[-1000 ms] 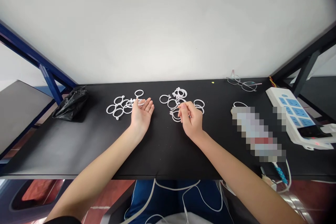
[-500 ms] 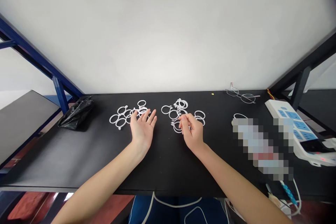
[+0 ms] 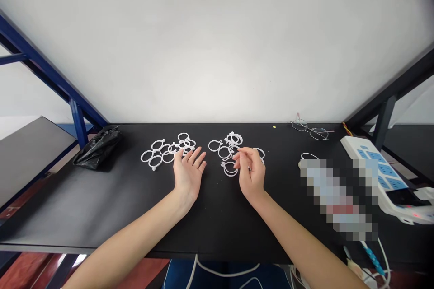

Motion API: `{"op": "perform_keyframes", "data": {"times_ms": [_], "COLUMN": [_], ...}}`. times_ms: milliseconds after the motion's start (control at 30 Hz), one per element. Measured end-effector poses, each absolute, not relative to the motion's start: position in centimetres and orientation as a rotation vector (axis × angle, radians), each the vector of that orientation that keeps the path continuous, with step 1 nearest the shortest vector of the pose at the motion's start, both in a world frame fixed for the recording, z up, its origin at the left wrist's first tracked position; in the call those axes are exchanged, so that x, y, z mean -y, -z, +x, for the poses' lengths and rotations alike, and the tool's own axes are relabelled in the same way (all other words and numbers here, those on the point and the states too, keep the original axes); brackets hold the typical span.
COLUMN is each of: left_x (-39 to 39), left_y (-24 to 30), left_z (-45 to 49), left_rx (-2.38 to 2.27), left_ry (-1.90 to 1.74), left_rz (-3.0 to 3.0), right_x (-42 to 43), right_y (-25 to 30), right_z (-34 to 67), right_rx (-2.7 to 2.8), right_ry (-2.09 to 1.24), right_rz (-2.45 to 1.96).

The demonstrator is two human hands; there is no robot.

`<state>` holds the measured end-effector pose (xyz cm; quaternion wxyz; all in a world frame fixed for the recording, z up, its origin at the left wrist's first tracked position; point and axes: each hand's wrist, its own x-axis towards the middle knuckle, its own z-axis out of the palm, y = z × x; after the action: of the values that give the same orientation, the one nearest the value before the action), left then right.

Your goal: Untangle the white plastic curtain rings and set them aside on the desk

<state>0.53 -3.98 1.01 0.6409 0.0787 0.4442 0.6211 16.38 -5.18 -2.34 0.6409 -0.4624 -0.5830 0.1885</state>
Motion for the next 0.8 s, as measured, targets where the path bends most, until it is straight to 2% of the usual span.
{"op": "perform_keyframes", "data": {"times_ms": [167, 333, 467, 600, 800], "left_x": [3.1, 1.2, 0.5, 0.6, 0.8], "left_y": [0.1, 1.5, 3.1, 4.2, 4.5], "left_z": [0.7, 0.0, -0.6, -0.7, -0.5], "left_rx": [-1.069, -1.147, -1.283, -1.399, -1.405], "left_ry": [-1.394, -1.28, -0.956, -0.769, -0.696], "left_rz": [0.513, 1.667, 2.326, 2.538, 2.569], "right_x": [4.8, 4.6, 4.6, 4.7, 4.7], "right_y": [2.2, 2.3, 2.4, 2.2, 2.0], "right_z": [16.6, 16.7, 16.7, 16.7, 16.6], "right_rx": [1.272, 1.255, 1.255, 1.246, 1.237], "right_ry": [-0.34, -0.315, -0.306, -0.278, -0.249], "right_rz": [-1.096, -1.058, -1.04, -1.026, -1.022]}}
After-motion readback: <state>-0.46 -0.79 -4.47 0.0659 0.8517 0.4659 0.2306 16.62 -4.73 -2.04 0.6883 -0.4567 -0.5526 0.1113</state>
